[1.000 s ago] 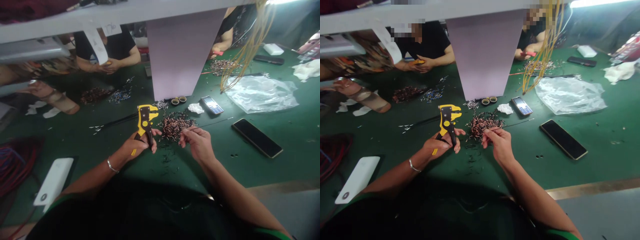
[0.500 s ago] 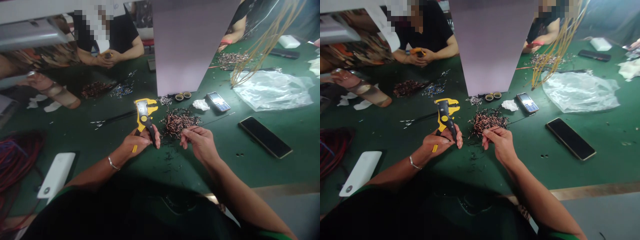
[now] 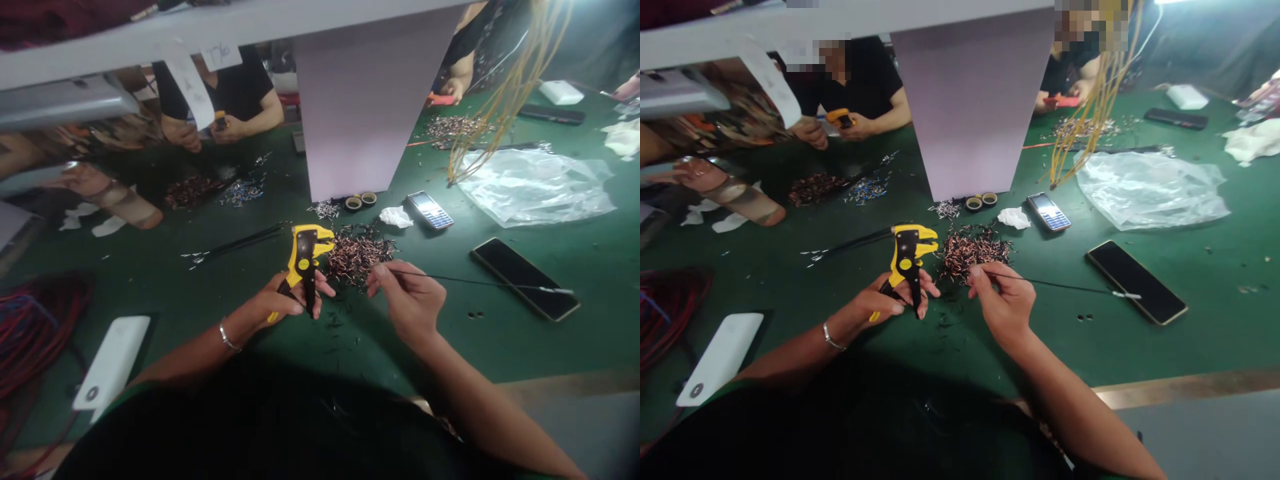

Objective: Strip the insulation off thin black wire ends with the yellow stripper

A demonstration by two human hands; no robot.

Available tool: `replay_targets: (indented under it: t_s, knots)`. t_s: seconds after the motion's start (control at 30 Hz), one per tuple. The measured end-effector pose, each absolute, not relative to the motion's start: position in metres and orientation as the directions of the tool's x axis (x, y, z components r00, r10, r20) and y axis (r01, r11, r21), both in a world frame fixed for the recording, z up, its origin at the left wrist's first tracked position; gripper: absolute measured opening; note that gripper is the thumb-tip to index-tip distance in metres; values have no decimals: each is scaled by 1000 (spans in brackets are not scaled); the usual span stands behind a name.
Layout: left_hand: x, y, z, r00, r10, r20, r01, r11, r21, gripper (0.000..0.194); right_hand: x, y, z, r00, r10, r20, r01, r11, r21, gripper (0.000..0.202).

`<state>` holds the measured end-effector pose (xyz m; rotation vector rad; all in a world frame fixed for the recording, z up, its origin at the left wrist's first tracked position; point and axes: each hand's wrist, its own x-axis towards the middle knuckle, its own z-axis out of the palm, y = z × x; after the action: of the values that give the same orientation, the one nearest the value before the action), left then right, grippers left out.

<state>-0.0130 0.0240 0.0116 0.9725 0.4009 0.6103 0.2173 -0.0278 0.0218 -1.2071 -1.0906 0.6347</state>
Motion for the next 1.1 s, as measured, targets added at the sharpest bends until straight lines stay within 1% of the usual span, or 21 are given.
replay_targets:
  t_s: [0.07,0.13,0.2,0.27,0.57,0.63,0.77,0.83,0.97,1.1]
  knots:
    - [-11,22,12,774,631,-52,-308,447,840,55,216,-31,23,319,833,451,299,364,-882,17]
    - [-9,21,13,778,625,-60,-314,470,825,55,215,-32,25,252,787,564,409,442,-799,17]
    - [-8,20,12,782,620,-69,-311,482,819,56,214,-32,26,203,740,641,477,497,-725,15]
    - [-7,19,11,786,613,-75,-300,485,821,57,212,-33,27,165,714,680,503,533,-681,14]
    - [1,12,11,808,581,-98,-218,449,867,56,207,-41,30,24,668,744,507,633,-585,18]
    - [2,12,14,808,580,-106,-198,437,877,51,206,-42,29,8,653,757,501,653,-568,19]
    - [3,12,21,801,586,-124,-166,416,894,36,206,-42,29,-39,589,807,537,693,-480,17]
    - [4,12,22,798,590,-121,-161,403,901,34,206,-42,30,-69,570,818,531,716,-454,16]
    - [4,12,24,800,592,-99,-152,359,921,30,206,-43,33,-89,564,821,522,728,-444,16]
    - [3,13,27,793,604,-79,-116,277,954,25,205,-44,36,-91,567,819,509,733,-451,20]
